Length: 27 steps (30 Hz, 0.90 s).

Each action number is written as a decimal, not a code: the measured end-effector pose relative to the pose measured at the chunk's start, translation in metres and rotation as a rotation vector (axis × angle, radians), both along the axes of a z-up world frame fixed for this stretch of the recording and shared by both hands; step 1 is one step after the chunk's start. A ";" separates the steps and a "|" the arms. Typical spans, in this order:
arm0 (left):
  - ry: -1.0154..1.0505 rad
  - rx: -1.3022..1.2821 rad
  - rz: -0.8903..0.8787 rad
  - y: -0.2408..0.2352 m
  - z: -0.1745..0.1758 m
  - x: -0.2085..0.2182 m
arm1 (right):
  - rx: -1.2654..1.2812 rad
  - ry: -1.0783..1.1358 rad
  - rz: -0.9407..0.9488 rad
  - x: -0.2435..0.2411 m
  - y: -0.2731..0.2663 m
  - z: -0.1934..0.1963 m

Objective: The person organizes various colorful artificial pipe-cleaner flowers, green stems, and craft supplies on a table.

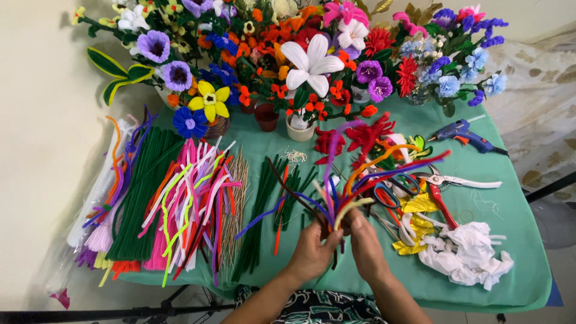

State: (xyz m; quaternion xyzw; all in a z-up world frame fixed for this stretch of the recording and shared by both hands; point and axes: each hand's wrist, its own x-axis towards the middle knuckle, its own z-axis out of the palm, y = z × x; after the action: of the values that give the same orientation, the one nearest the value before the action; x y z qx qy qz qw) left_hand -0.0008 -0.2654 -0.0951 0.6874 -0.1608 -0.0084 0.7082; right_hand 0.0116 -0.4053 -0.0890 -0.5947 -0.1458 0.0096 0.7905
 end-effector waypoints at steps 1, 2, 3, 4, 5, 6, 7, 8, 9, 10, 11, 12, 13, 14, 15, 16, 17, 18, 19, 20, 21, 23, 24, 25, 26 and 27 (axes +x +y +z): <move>0.005 0.000 0.002 0.001 -0.004 -0.001 | 0.000 0.005 0.002 0.000 -0.001 0.002; 0.036 -0.080 0.012 0.002 -0.008 -0.001 | 0.040 -0.005 -0.049 0.000 -0.002 0.004; 0.067 -0.160 0.022 0.002 -0.012 -0.001 | 0.080 -0.016 -0.100 0.000 -0.004 0.006; 0.067 -0.161 0.023 0.003 -0.010 -0.003 | 0.080 -0.016 -0.099 -0.001 -0.006 0.006; 0.066 -0.190 0.003 0.004 -0.008 -0.004 | 0.061 -0.070 -0.157 -0.002 -0.008 0.006; 0.063 -0.220 -0.016 0.005 -0.005 -0.005 | 0.042 -0.127 -0.215 -0.002 -0.010 0.006; 0.061 -0.221 -0.015 0.005 -0.005 -0.006 | 0.041 -0.128 -0.214 -0.003 -0.011 0.009; 0.057 -0.229 -0.016 0.005 -0.004 -0.007 | -0.035 -0.176 -0.240 -0.004 -0.012 0.011; 0.052 -0.236 -0.016 0.005 -0.004 -0.008 | -0.111 -0.224 -0.265 -0.006 -0.013 0.013; 0.052 -0.237 -0.017 0.004 0.001 -0.010 | -0.112 -0.225 -0.265 -0.007 -0.012 0.017; 0.078 -0.283 -0.054 0.004 0.006 -0.013 | -0.143 -0.246 -0.274 -0.009 -0.011 0.021; 0.106 -0.328 -0.090 0.004 0.011 -0.015 | -0.175 -0.267 -0.283 -0.011 -0.010 0.025; 0.105 -0.329 -0.091 0.004 0.009 -0.016 | -0.176 -0.267 -0.283 -0.008 -0.010 0.020; 0.150 -0.337 -0.111 0.004 0.008 -0.017 | -0.127 -0.192 -0.271 -0.005 -0.011 0.016; 0.194 -0.344 -0.130 0.005 0.007 -0.018 | -0.079 -0.118 -0.258 -0.002 -0.011 0.011; 0.194 -0.345 -0.128 0.005 0.008 -0.019 | -0.080 -0.118 -0.256 0.000 -0.010 0.015; 0.216 -0.362 -0.149 0.005 0.009 -0.020 | -0.082 -0.106 -0.236 0.002 -0.009 0.019; 0.237 -0.377 -0.169 0.006 0.010 -0.020 | -0.084 -0.095 -0.216 0.005 -0.008 0.023; 0.235 -0.379 -0.167 0.005 0.006 -0.019 | -0.084 -0.097 -0.214 0.008 -0.008 0.019; 0.267 -0.390 -0.156 0.004 0.002 -0.018 | -0.113 -0.087 -0.219 0.011 -0.008 0.015; 0.298 -0.402 -0.145 0.003 -0.002 -0.017 | -0.141 -0.076 -0.225 0.013 -0.008 0.012; 0.302 -0.471 -0.105 -0.001 -0.012 -0.014 | -0.153 -0.109 -0.213 0.012 -0.004 0.018; 0.308 -0.537 -0.070 -0.002 -0.017 -0.012 | -0.163 -0.140 -0.207 0.011 -0.001 0.021; 0.308 -0.540 -0.067 -0.001 -0.017 -0.012 | -0.165 -0.140 -0.204 0.010 0.001 0.020; 0.329 -0.535 -0.053 -0.001 -0.018 -0.012 | -0.112 -0.152 -0.194 0.009 0.003 0.020; 0.350 -0.530 -0.039 -0.001 -0.018 -0.012 | -0.058 -0.165 -0.185 0.008 0.005 0.020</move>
State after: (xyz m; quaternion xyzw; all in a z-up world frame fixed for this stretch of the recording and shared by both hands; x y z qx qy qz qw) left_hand -0.0126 -0.2660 -0.1130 0.4638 -0.0465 -0.0979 0.8793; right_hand 0.0195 -0.4006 -0.0688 -0.6271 -0.1545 -0.1081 0.7558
